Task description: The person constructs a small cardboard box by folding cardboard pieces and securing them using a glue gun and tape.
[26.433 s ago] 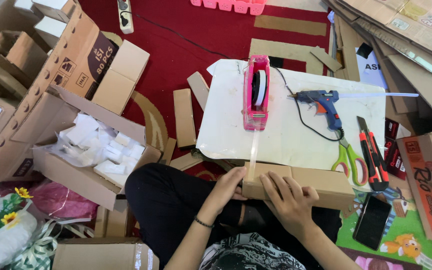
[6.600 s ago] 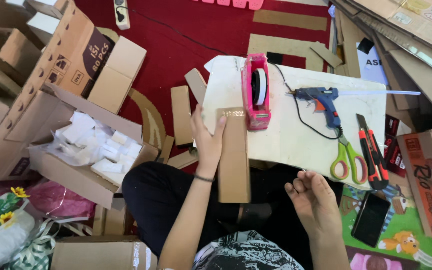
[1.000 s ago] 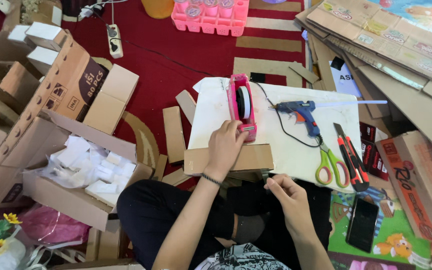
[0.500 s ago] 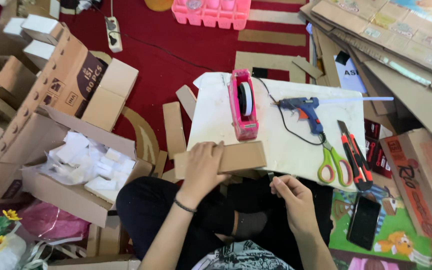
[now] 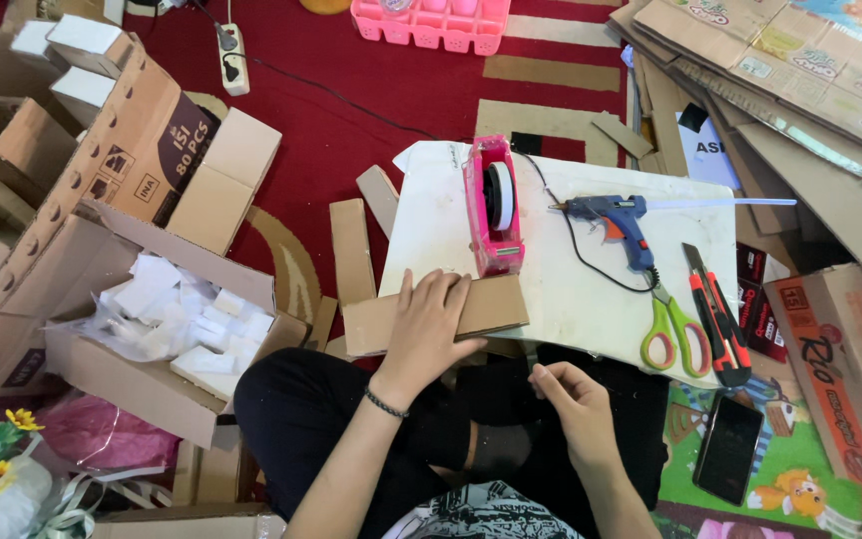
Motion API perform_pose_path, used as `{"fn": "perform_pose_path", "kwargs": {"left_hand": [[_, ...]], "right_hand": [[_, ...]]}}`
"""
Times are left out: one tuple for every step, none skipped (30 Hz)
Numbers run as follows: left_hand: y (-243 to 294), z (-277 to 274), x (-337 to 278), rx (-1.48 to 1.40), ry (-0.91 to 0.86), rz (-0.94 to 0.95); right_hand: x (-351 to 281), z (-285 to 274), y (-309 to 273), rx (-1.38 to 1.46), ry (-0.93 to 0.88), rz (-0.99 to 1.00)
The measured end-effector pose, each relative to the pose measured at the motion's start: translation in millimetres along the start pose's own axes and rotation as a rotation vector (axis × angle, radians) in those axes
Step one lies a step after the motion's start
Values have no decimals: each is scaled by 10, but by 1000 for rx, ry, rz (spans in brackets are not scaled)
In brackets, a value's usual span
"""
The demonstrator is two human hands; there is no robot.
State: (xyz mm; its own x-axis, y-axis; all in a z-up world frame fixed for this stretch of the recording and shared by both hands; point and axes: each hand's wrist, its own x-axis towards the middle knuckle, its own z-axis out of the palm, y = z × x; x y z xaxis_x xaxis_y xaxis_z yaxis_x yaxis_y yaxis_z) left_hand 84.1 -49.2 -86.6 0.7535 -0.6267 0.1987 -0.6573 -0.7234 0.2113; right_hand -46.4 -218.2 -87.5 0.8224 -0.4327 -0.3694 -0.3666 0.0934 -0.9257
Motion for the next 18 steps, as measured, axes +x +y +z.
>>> {"fn": "perform_pose_path", "kwargs": {"left_hand": [[12, 28, 0, -17, 4, 0], [10, 29, 9, -19, 1, -2], [6, 29, 16, -62, 10, -10], [2, 28, 23, -105, 19, -19], [-8, 33, 26, -103, 20, -22], [-18, 36, 29, -109, 29, -16], [-25, 40, 21, -115, 35, -10], [-26, 43, 9, -114, 34, -14], [-30, 44, 9, -115, 48, -7], [-33, 46, 9, -115, 62, 1], [-38, 43, 8, -116, 60, 0], [-43, 41, 7, -107, 74, 16], [-47, 40, 4, -98, 87, 32], [-41, 56, -12, -98, 85, 31], [-39, 68, -20, -18, 97, 66], [-36, 81, -28, 61, 108, 101], [-11, 88, -30, 61, 107, 102], [14, 95, -31, 63, 93, 140]], "right_hand": [[2, 7, 40, -17, 0, 7], [20, 13, 65, -19, -1, 10], [37, 22, 92, -31, 4, 21], [54, 31, 118, -43, 8, 31], [63, 39, 119, -43, 5, 30], [71, 47, 118, -47, 6, 34], [69, 54, 123, -52, 7, 40], [77, 55, 150, -52, 4, 42], [94, 56, 172, -48, 10, 56], [111, 55, 195, -43, 17, 70], [120, 61, 200, -43, 17, 72], [130, 65, 206, -52, 19, 70], [138, 68, 214, -60, 22, 69], [134, 68, 217, -60, 22, 72], [138, 70, 216, -59, 25, 77], [142, 72, 214, -58, 29, 82], [132, 76, 183, -57, 30, 83], [123, 79, 153, -76, 27, 99]]}}
